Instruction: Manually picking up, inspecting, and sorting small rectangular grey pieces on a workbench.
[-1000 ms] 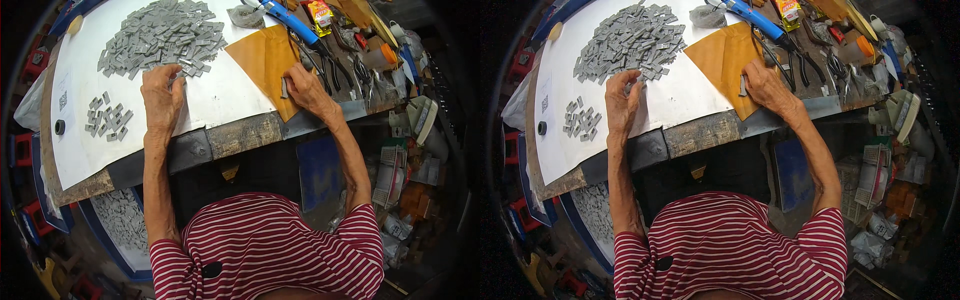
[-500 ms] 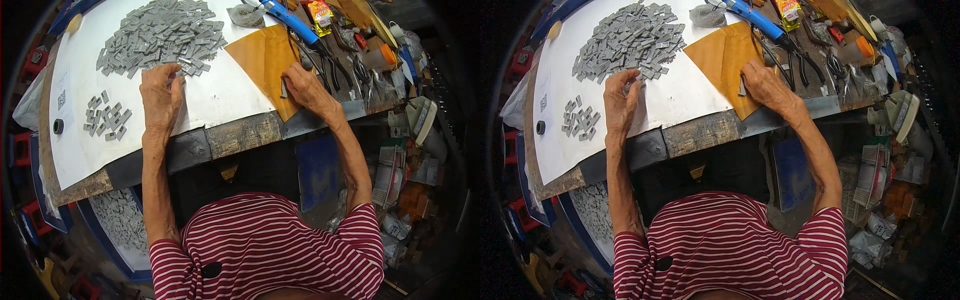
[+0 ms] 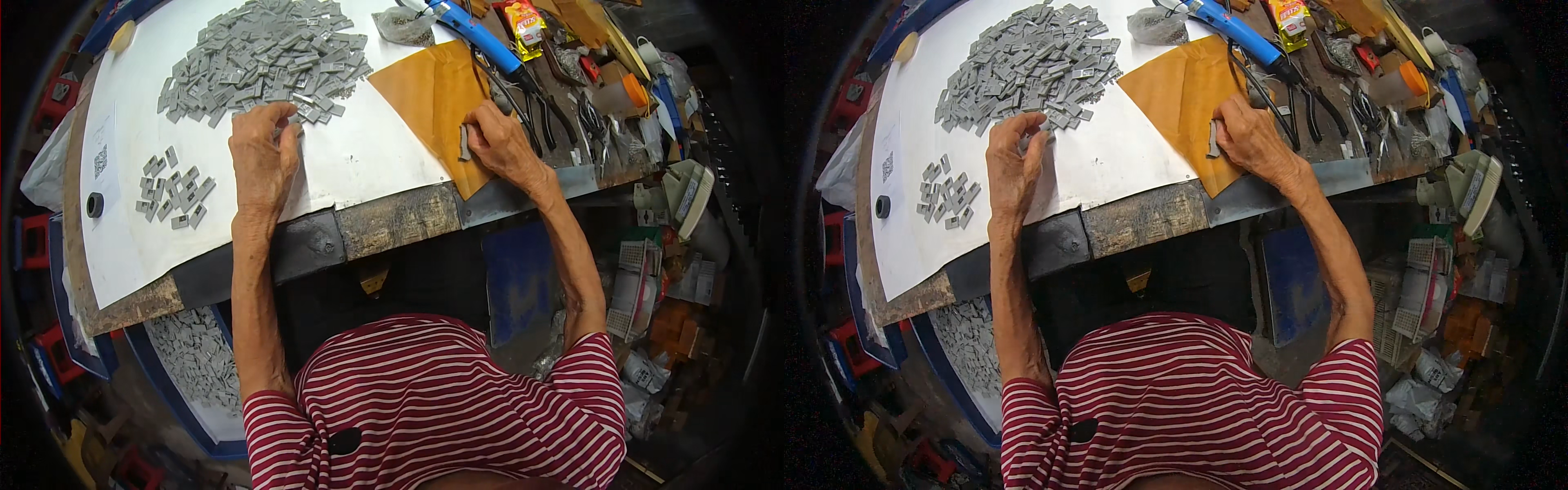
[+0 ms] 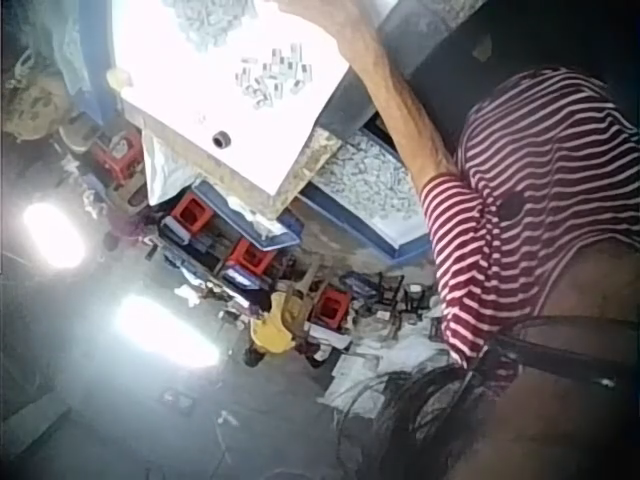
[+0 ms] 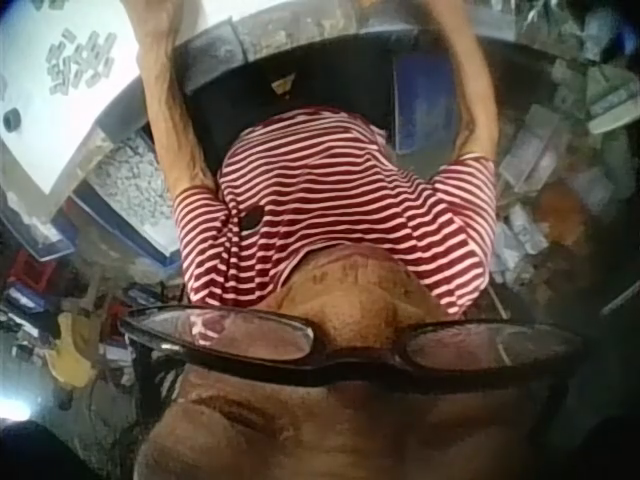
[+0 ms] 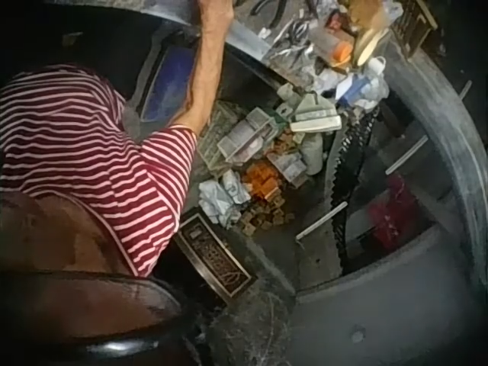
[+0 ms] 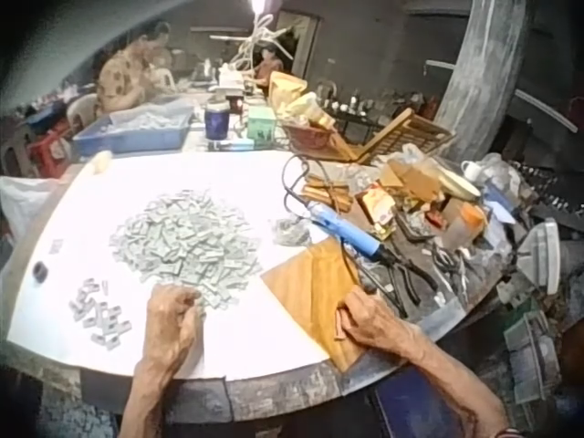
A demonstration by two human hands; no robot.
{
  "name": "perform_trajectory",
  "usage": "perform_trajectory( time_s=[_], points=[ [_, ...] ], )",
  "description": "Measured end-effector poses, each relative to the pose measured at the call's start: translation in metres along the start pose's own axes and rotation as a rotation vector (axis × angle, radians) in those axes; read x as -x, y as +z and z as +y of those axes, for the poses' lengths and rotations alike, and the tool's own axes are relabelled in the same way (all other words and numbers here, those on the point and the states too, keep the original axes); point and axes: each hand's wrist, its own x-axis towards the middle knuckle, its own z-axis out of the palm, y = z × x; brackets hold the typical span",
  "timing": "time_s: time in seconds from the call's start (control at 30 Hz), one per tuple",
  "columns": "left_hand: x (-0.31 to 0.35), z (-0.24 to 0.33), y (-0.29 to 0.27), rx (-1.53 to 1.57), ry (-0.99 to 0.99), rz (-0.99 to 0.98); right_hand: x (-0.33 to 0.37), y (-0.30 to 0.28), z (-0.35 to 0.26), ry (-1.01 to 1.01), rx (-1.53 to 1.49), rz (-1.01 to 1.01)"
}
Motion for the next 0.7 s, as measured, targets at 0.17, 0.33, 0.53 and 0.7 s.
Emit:
perform_trajectory(
  time_s=[0.17, 0.33, 0.53, 0.7],
  points=[
    [0.0, 0.001, -0.001, -0.012, 0.005, 0.003, 0.002, -0.005, -0.004, 0.137, -0.114, 0.026],
    [0.0, 0.0, 0.0, -0.03, 0.013, 0.008, -0.002, -0.007, -0.014, 0.304, -0.213, 0.072],
    [-0.002, 0.0, -0.002, -0.026, 0.025, 0.044, -0.019, -0.029, -0.044, 0.892, -1.336, 0.05],
    [-0.001, -0.001, -0.003, -0.037, 0.031, 0.066, -0.02, -0.024, -0.051, 0.92, -1.507, -0.031]
  ],
)
